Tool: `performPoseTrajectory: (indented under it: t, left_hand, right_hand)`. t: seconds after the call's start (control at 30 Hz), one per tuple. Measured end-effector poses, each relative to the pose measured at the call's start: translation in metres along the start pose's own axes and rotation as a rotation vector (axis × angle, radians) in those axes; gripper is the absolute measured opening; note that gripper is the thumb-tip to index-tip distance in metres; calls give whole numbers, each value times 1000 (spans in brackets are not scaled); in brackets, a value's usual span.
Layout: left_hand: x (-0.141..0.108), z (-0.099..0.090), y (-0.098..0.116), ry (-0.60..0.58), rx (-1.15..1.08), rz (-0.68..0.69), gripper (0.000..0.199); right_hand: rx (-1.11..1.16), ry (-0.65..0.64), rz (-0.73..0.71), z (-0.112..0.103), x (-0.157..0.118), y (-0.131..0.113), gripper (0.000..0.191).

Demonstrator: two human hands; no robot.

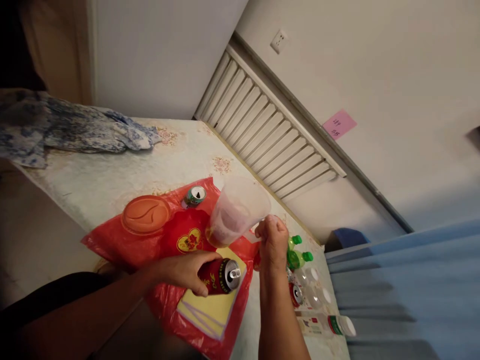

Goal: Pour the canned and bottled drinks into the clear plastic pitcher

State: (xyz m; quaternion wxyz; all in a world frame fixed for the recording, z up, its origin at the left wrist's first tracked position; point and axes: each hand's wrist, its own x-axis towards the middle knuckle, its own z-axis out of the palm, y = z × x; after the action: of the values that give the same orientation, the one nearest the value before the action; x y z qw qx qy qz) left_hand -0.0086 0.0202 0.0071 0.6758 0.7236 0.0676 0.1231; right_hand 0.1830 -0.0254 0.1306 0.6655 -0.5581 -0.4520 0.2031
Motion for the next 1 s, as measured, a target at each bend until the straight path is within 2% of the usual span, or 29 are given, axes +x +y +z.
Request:
performPoseTrajectory:
  t: [0.23, 0.5, 0.63, 0.83, 1.0]
  left_hand:
    - [0, -13, 2, 161, 80, -4, 71]
    - [12, -24, -10, 341, 91, 49, 75]
    - [21, -26, -19, 347, 19, 76, 75]
    - [28, -26, -26, 383, 23, 78, 72]
    - [30, -27, -27, 392, 28, 59, 72]
  right_hand:
    - [-89, 105, -48, -40, -3, -47, 48]
    - [-209, 135, 33, -79, -26, -81, 50]
    - [-311, 96, 79, -91, -37, -89, 47]
    - [-458, 40, 159, -100, -52, -92, 43]
    - [-623, -31, 162, -106, -55, -91, 43]
